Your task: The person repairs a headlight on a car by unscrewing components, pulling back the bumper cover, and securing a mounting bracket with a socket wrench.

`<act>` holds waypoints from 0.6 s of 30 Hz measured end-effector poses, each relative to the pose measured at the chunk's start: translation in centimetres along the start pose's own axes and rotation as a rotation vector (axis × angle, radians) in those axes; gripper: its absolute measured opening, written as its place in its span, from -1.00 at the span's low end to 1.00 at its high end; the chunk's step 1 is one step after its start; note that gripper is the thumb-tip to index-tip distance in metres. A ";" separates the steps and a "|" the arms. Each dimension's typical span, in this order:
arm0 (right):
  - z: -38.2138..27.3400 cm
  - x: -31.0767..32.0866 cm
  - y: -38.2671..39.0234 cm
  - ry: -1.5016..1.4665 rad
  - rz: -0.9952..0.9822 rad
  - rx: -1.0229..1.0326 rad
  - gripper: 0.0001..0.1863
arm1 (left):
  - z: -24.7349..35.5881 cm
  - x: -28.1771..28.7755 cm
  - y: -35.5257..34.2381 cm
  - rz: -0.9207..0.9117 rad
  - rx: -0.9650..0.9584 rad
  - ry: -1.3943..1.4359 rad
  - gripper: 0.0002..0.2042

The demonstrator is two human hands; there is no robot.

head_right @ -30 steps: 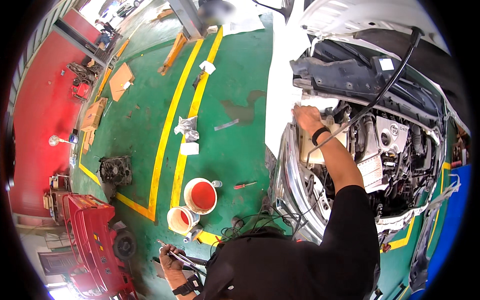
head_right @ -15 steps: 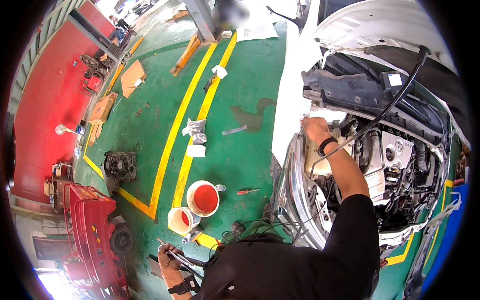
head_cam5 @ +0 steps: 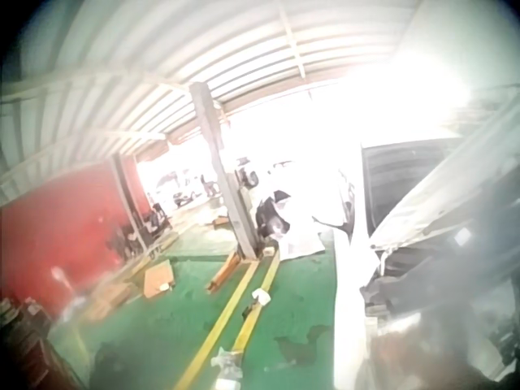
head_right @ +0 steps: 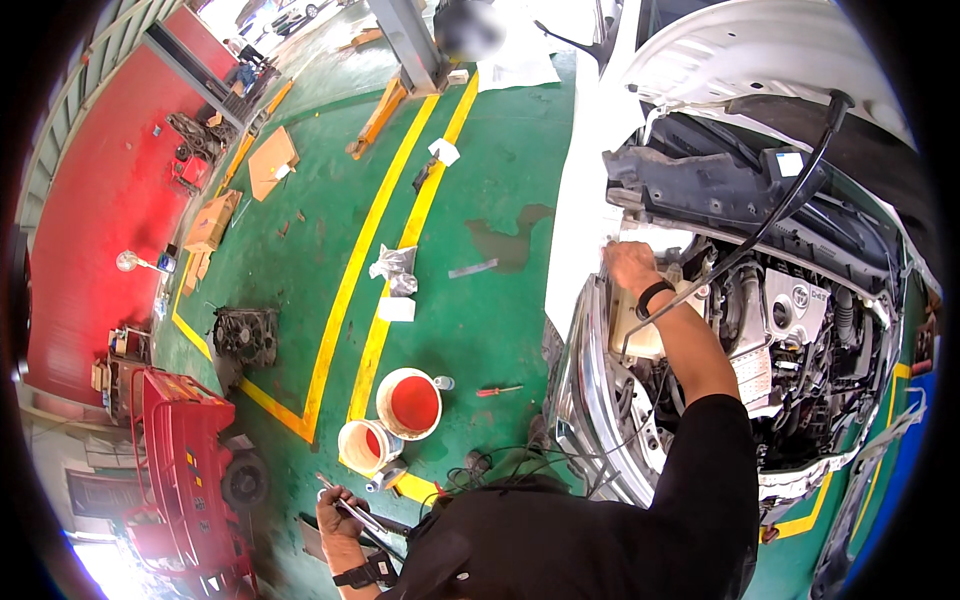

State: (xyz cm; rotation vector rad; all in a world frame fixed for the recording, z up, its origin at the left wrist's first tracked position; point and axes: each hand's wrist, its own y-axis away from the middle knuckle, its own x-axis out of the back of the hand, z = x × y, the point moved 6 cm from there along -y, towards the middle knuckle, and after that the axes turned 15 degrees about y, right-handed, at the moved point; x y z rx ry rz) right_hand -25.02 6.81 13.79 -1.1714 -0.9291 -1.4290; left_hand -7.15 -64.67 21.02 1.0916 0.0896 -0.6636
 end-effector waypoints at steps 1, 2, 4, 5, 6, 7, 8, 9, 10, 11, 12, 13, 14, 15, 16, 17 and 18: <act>-0.1 -0.1 -0.2 0.006 -0.068 -0.048 -0.55 | 0.0 -0.1 0.0 -0.014 0.007 0.010 -0.92; -0.1 0.1 -0.1 0.016 -0.137 -0.096 -0.55 | -0.1 -0.1 0.1 -0.027 0.017 0.021 -0.92; -0.3 0.4 -0.1 0.010 -0.128 -0.133 -0.55 | -0.3 -0.4 0.2 -0.033 0.024 0.022 -0.91; -0.4 0.5 -0.1 -0.001 -0.118 -0.168 -0.55 | -0.3 -0.5 0.3 -0.038 0.027 0.023 -0.91; -0.4 0.5 0.0 0.001 -0.114 -0.167 -0.55 | -0.3 -0.5 0.3 -0.040 0.026 0.026 -0.91; -0.6 0.6 0.2 0.026 -0.085 -0.109 -0.55 | -0.3 -0.4 0.3 -0.031 0.024 0.031 -0.91; -0.6 0.6 0.4 0.051 -0.055 -0.051 -0.55 | -0.3 -0.4 0.3 -0.022 0.023 0.035 -0.91; -0.3 0.2 0.4 0.053 -0.051 -0.050 -0.55 | -0.3 -0.3 0.3 -0.024 0.023 0.039 -0.91; -0.1 0.0 0.3 0.064 0.011 -0.033 -0.57 | -0.3 -0.4 0.2 -0.034 0.030 0.029 -0.91; -0.3 0.2 0.4 0.071 0.069 -0.015 -0.58 | -0.1 -0.3 0.3 -0.039 0.033 0.016 -0.91; -0.3 0.1 0.3 0.068 0.068 -0.013 -0.58 | 0.0 -0.1 0.3 -0.037 0.031 0.016 -0.91; -0.2 -0.1 0.1 0.074 0.042 0.020 -0.59 | 0.0 0.0 0.2 -0.027 0.034 0.019 -0.91; -0.3 -0.2 0.0 0.079 0.014 0.052 -0.60 | 0.1 0.2 0.2 -0.017 0.038 0.019 -0.91; -0.3 -0.2 0.0 0.076 0.012 0.051 -0.60 | 0.1 0.3 0.1 -0.015 0.036 0.016 -0.91; -0.1 -0.2 -0.1 0.049 0.026 0.018 -0.59 | 0.1 0.3 0.0 -0.016 0.033 0.006 -0.91; 0.1 0.0 -0.1 0.023 0.040 -0.012 -0.58 | 0.0 0.5 0.0 -0.016 0.030 0.000 -0.90; 0.2 0.2 0.0 0.023 0.038 -0.012 -0.58 | -0.2 0.4 -0.1 -0.014 0.031 -0.002 -0.90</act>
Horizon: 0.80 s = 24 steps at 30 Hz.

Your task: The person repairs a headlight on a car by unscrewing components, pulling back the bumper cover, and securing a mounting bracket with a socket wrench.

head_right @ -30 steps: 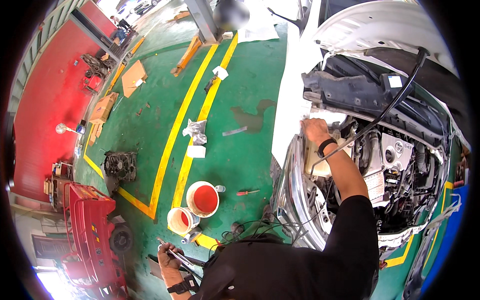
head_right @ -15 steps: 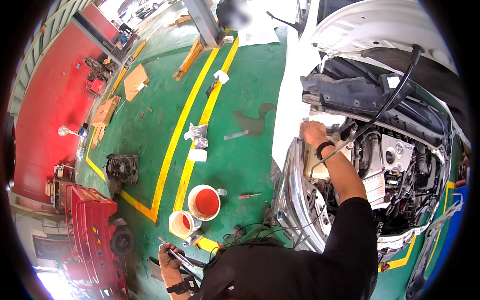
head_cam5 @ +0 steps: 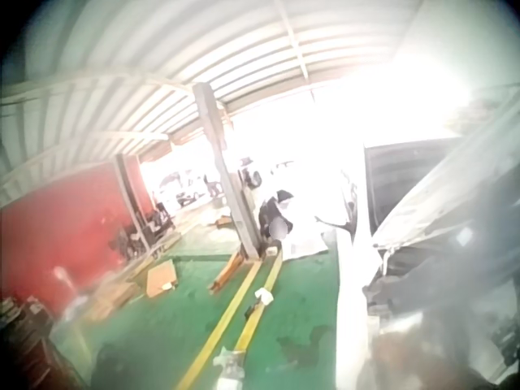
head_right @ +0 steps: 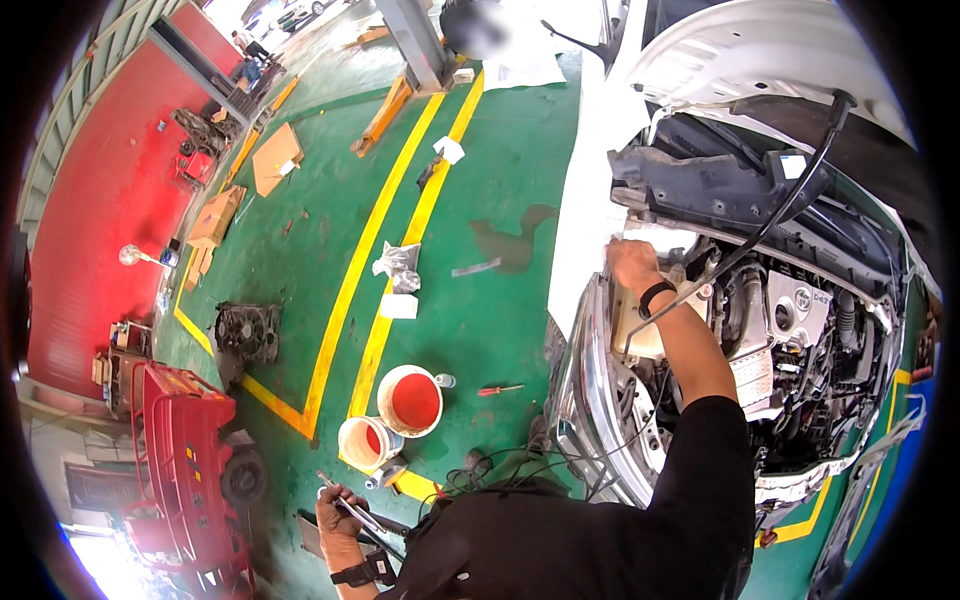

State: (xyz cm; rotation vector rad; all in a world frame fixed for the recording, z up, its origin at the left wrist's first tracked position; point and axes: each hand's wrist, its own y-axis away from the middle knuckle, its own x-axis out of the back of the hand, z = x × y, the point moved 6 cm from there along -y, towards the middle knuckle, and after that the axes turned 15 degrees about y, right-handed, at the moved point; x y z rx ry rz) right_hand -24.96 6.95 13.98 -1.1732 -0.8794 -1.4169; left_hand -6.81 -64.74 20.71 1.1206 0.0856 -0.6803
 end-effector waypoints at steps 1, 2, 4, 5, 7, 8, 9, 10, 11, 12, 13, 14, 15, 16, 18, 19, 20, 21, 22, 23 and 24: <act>0.7 -0.2 0.2 -0.007 -0.067 -0.081 -0.56 | -0.2 -0.4 -0.2 -0.010 0.001 -0.018 -0.90; 1.1 -0.3 0.3 -0.015 -0.135 -0.153 -0.54 | -0.3 -0.6 0.0 -0.014 -0.001 -0.032 -0.90; -0.6 0.0 -0.3 0.017 -0.142 -0.104 -0.56 | -0.3 0.0 0.7 0.028 -0.015 -0.063 -0.91; -1.3 0.4 0.1 0.040 -0.141 -0.079 -0.59 | -0.1 0.5 1.2 0.016 -0.015 -0.050 -0.92; -1.0 0.3 -0.1 0.154 -0.131 -0.001 -0.63 | 0.0 0.7 0.8 0.010 -0.018 -0.051 -0.94; -0.9 -0.6 0.2 0.222 -0.049 0.077 -0.64 | 0.2 0.9 0.9 0.033 -0.028 -0.070 -0.94; -1.0 -0.7 -0.2 0.177 -0.072 0.075 -0.65 | 0.4 0.8 0.7 -0.035 -0.034 -0.089 -0.94; -1.2 -0.2 -0.5 0.130 -0.101 0.081 -0.66 | 0.9 0.9 0.5 -0.093 -0.043 -0.107 -0.94; -0.3 -1.0 -0.5 0.075 -0.115 0.055 -0.63 | 0.8 0.4 0.4 -0.047 -0.030 -0.091 -0.94; 0.6 -1.9 -0.5 0.028 -0.133 0.024 -0.61 | 0.6 -0.9 0.7 -0.065 -0.018 -0.113 -0.95; 0.7 -2.0 -0.4 0.029 -0.158 0.015 -0.57 | 0.4 -2.4 1.2 -0.123 0.020 -0.131 -0.94; 0.7 -1.9 -0.3 0.040 -0.175 -0.007 -0.53 | 0.1 -4.1 2.1 -0.161 -0.001 -0.153 -0.94; -0.1 -1.8 -0.8 0.044 -0.172 0.019 -0.53 | 0.1 -4.5 2.2 -0.201 0.010 -0.168 -0.94; 0.0 -1.9 -0.9 0.027 -0.208 -0.069 -0.50 | 0.0 -5.0 2.4 -0.237 -0.017 -0.245 -0.90; 0.6 -1.7 -0.9 0.024 -0.241 -0.164 -0.48 | -0.1 -5.7 2.6 -0.301 -0.032 -0.299 -0.86; 0.3 -1.8 -1.0 -0.021 -0.198 -0.132 -0.46 | -0.2 -6.2 3.0 -0.301 -0.025 -0.291 -0.86; 0.3 -1.4 -0.9 -0.063 -0.156 -0.103 -0.44 | -0.3 -6.8 3.5 -0.307 -0.041 -0.324 -0.83; 0.8 -1.2 -0.8 -0.052 -0.157 -0.105 -0.44 | -0.4 -7.4 3.9 -0.315 -0.056 -0.358 -0.81; 1.5 -1.3 -0.5 -0.133 -0.201 -0.151 -0.39 | -0.5 -7.7 3.9 -0.319 -0.046 -0.357 -0.81; 1.8 -1.3 -0.4 -0.219 -0.242 -0.189 -0.35 | -0.4 -7.9 4.3 -0.343 -0.046 -0.375 -0.79; 2.7 -1.6 0.3 -0.299 -0.288 -0.244 -0.30 | -0.6 -8.4 4.2 -0.374 -0.033 -0.402 -0.78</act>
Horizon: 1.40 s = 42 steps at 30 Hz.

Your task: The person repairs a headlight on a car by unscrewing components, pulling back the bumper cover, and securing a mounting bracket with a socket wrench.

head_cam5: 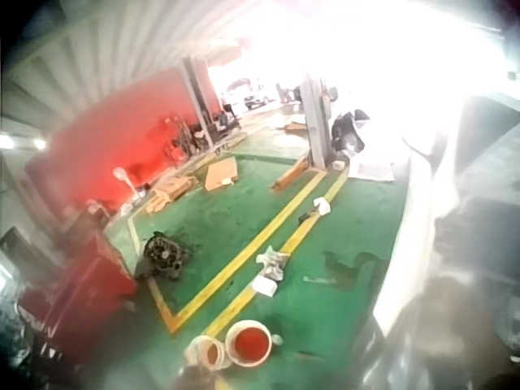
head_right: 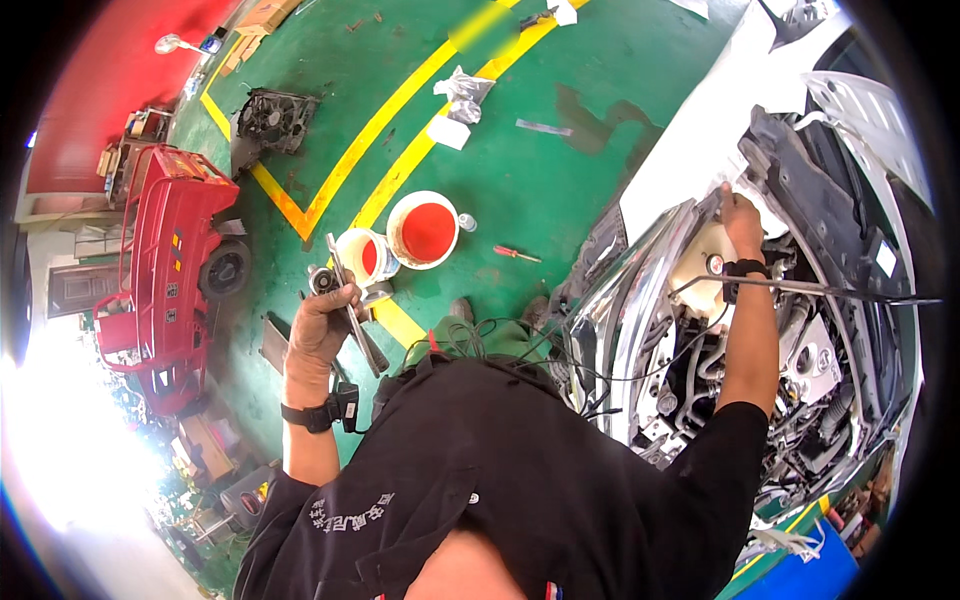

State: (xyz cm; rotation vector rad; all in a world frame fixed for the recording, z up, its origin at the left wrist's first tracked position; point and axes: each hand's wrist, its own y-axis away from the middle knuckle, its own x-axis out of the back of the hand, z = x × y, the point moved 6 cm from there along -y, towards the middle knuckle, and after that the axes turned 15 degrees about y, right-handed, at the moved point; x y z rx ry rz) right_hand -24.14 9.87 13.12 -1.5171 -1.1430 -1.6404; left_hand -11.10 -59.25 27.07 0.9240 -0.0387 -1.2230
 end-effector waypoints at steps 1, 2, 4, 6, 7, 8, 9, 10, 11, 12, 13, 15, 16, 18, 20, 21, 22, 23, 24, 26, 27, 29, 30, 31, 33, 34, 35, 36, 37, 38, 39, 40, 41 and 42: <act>3.0 -0.7 -0.8 -0.051 0.127 -0.063 -0.27 | 0.0 -0.6 -0.3 -0.008 0.003 -0.006 -0.79; 6.4 -1.4 -1.5 -0.081 0.185 -0.113 -0.26 | -0.1 -1.1 -0.7 -0.020 0.020 -0.012 -0.79; 9.9 -1.6 0.1 -0.174 0.163 -0.303 -0.26 | 0.1 -1.3 -1.1 -0.022 -0.025 -0.099 -0.79; 14.3 -1.5 3.1 -0.274 0.366 -0.384 -0.29 | 0.3 -2.2 -1.3 0.005 -0.020 -0.172 -0.78; 14.9 -1.8 5.1 -0.330 0.410 -0.420 -0.32 | 0.5 -1.8 -1.5 0.002 -0.006 -0.192 -0.78; 15.7 -1.5 7.4 -0.382 0.462 -0.459 -0.35 | 0.7 -1.7 -1.6 0.012 -0.004 -0.218 -0.78; 20.1 -2.5 9.5 -0.576 0.423 -0.586 -0.50 | 0.7 -2.3 -2.3 -0.038 0.025 -0.225 -0.78; 24.7 -3.7 12.0 -0.775 0.395 -0.710 -0.61 | 0.6 -3.0 -3.3 -0.092 0.057 -0.231 -0.78; 21.4 -2.7 14.8 -1.017 0.419 -0.793 -0.65 | 0.8 -2.9 -3.4 -0.074 0.072 -0.251 -0.79; 16.1 0.6 18.7 -1.257 0.464 -0.874 -0.68 | 0.9 -3.1 -4.0 -0.109 0.076 -0.284 -0.79; 16.2 1.9 22.2 -1.395 0.522 -0.863 -0.73 | 0.8 -4.1 -5.0 -0.149 0.097 -0.341 -0.78; 15.4 3.0 27.1 -1.450 0.562 -0.847 -0.78 | 1.0 -4.5 -6.6 -0.206 0.121 -0.452 -0.78; 13.9 3.6 29.1 -1.462 0.581 -0.825 -0.79 | 1.2 -4.6 -7.4 -0.237 0.128 -0.516 -0.78; 10.1 4.5 32.2 -1.478 0.526 -0.769 -0.81 | 1.5 -4.9 -9.2 -0.311 0.133 -0.644 -0.76; 2.1 6.4 35.0 -1.346 0.502 -0.753 -0.80 | 1.2 -6.6 -10.6 -0.377 0.128 -0.742 -0.74; -2.6 6.7 35.9 -1.244 0.406 -0.731 -0.79 | 1.0 -7.9 -10.8 -0.450 0.143 -0.735 -0.74; -6.8 7.0 36.6 -1.139 0.314 -0.710 -0.78 | 0.9 -9.6 -10.7 -0.540 0.155 -0.740 -0.76; -10.5 6.1 37.3 -1.105 0.226 -0.652 -0.77 | 0.5 -10.3 -11.3 -0.607 0.159 -0.797 -0.77; -14.1 5.3 37.7 -1.067 0.139 -0.601 -0.75 | -0.1 -11.0 -11.8 -0.679 0.167 -0.852 -0.77; -23.6 5.6 37.5 -1.248 -0.046 -0.409 -0.51 | -0.4 -12.9 -11.2 -0.773 0.166 -0.922 -0.78; -26.8 5.9 37.2 -1.215 0.031 -0.267 -0.49 | -0.6 -13.8 -10.8 -0.866 0.192 -0.925 -0.78; -31.7 6.3 36.3 -1.199 0.051 -0.117 -0.48 | -1.5 -14.6 -10.1 -1.005 0.270 -0.966 -0.80; -32.9 6.7 36.2 -1.218 0.037 -0.131 -0.48 | -1.9 -15.0 -9.6 -1.034 0.293 -0.980 -0.80; -34.0 7.0 36.1 -1.233 0.021 -0.147 -0.49 | -2.3 -15.4 -8.6 -1.106 0.335 -1.018 -0.80; -35.4 7.1 35.6 -1.510 -0.019 -0.201 -0.54 | -3.6 -15.8 -6.9 -1.232 0.451 -0.866 -0.79; -35.5 7.3 35.7 -1.514 0.015 -0.218 -0.54 | -4.3 -15.4 -6.7 -1.269 0.527 -0.894 -0.75; -35.3 7.2 36.0 -1.615 0.038 -0.314 -0.56 | -4.7 -15.7 -6.5 -1.328 0.528 -1.006 -0.74; -35.2 6.9 36.4 -1.715 0.064 -0.409 -0.57 | -5.3 -16.0 -6.4 -1.387 0.525 -1.117 -0.73; -34.4 7.0 36.7 -1.648 0.232 -0.473 -0.59 | -5.7 -16.6 -5.8 -1.413 0.541 -1.032 -0.72; -33.5 6.3 37.0 -1.653 0.263 -0.482 -0.59 | -6.3 -16.8 -5.9 -1.438 0.540 -1.047 -0.72; -32.0 6.1 37.8 -1.383 0.396 -0.474 -0.59 | -6.8 -16.9 -6.7 -1.424 0.400 -1.100 -0.71; -30.6 6.0 38.2 -1.326 0.488 -0.531 -0.60 | -7.1 -17.4 -7.2 -1.406 0.258 -1.145 -0.70; -29.4 5.9 38.6 -1.371 0.576 -0.617 -0.60 | -7.3 -17.8 -7.6 -1.330 0.275 -1.135 -0.65; -28.4 5.6 38.9 -1.482 0.636 -0.702 -0.60 | -7.8 -18.2 -8.4 -1.342 0.263 -1.154 -0.65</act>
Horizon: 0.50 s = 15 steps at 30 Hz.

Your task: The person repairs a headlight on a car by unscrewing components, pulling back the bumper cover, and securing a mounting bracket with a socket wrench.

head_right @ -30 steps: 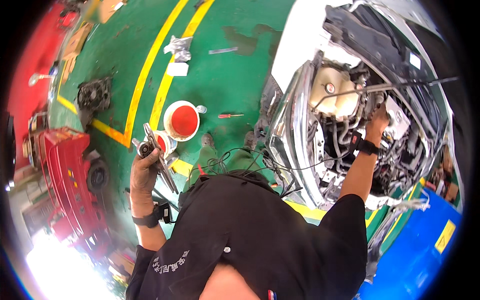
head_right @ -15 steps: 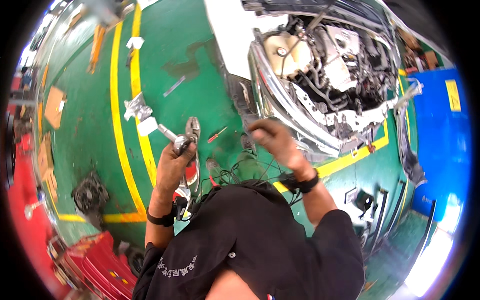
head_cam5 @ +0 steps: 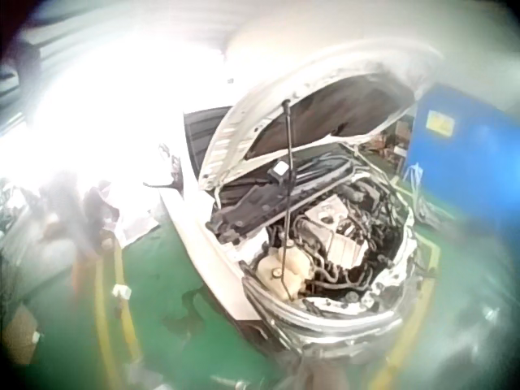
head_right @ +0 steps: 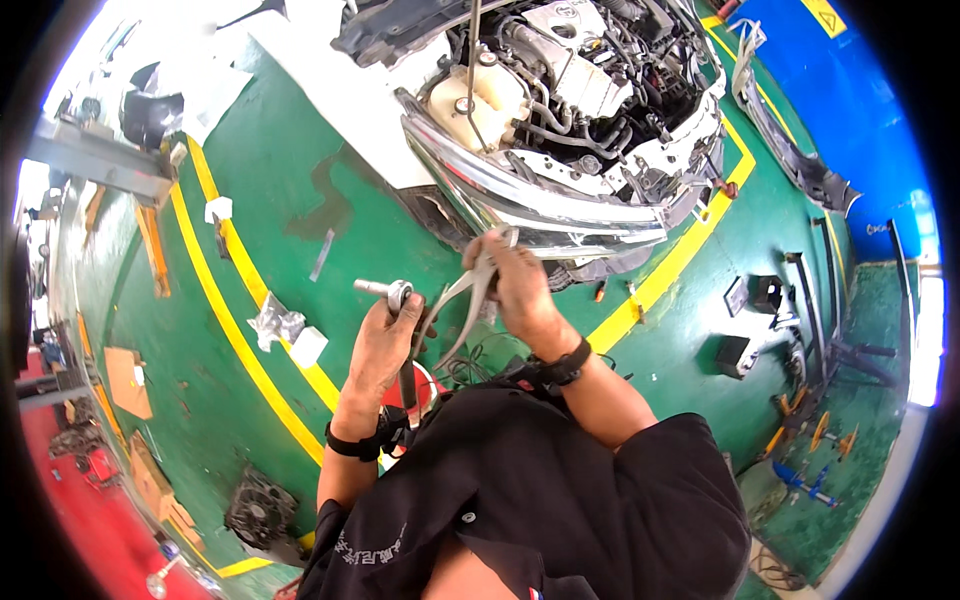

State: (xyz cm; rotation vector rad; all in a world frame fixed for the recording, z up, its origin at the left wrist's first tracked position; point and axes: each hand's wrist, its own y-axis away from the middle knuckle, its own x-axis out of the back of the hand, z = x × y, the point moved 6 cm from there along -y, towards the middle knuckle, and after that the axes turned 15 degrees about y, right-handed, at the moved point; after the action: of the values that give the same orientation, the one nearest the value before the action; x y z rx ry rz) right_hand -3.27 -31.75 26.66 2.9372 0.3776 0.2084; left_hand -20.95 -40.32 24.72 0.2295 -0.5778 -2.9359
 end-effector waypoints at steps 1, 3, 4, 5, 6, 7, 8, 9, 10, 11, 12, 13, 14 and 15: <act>0.4 0.8 -0.8 -0.140 0.076 -0.075 -0.60 | -1.2 1.4 -1.1 0.058 0.083 -0.023 -0.62; 2.0 3.3 -2.1 -0.373 0.150 -0.285 -0.63 | -1.5 3.0 -2.6 0.125 0.155 -0.052 -0.57; 1.8 4.6 -2.5 -0.383 0.197 -0.304 -0.65 | -1.5 3.6 -3.5 0.124 0.161 -0.064 -0.57; 2.4 6.3 -3.2 -0.424 0.258 -0.362 -0.70 | -1.4 4.4 -4.5 0.145 0.130 -0.173 -0.56; 2.6 8.0 -3.5 -0.428 0.268 -0.332 -0.73 | -0.8 4.8 -5.6 0.162 0.098 -0.284 -0.55; 3.4 9.6 -4.1 -0.460 0.305 -0.342 -0.74 | 0.6 5.0 -6.5 0.179 0.044 -0.396 -0.54; 4.2 11.3 -4.5 -0.488 0.349 -0.355 -0.74 | 1.3 5.0 -7.6 0.171 0.047 -0.409 -0.54; 4.6 12.6 -4.8 -0.492 0.363 -0.357 -0.74 | 2.3 5.4 -8.7 0.200 0.028 -0.449 -0.54; 4.9 13.6 -5.1 -0.496 0.378 -0.358 -0.74 | 3.2 5.7 -9.8 0.227 0.008 -0.489 -0.54; 5.2 14.3 -5.6 -0.562 0.449 -0.334 -0.74 | 3.5 6.6 -11.1 0.288 0.022 -0.421 -0.53; 4.7 15.0 -5.4 -0.505 0.420 -0.357 -0.75 | 4.5 6.6 -12.3 0.286 0.026 -0.433 -0.53; 5.2 15.9 -5.1 -0.516 0.457 -0.357 -0.76 | 5.6 6.7 -13.5 0.335 0.062 -0.355 -0.52; 5.5 16.8 -4.9 -0.529 0.494 -0.352 -0.76 | 6.7 6.8 -14.9 0.383 0.092 -0.278 -0.50; 5.8 17.4 -4.6 -0.561 0.545 -0.348 -0.77 | 7.5 6.9 -16.6 0.381 0.091 -0.290 -0.50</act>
State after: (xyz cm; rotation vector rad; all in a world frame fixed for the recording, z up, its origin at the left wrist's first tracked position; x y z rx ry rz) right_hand 13.28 -23.69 22.16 2.5310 -0.4883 -0.4347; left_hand -30.79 -23.55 24.37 -0.2747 -0.7042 -2.5873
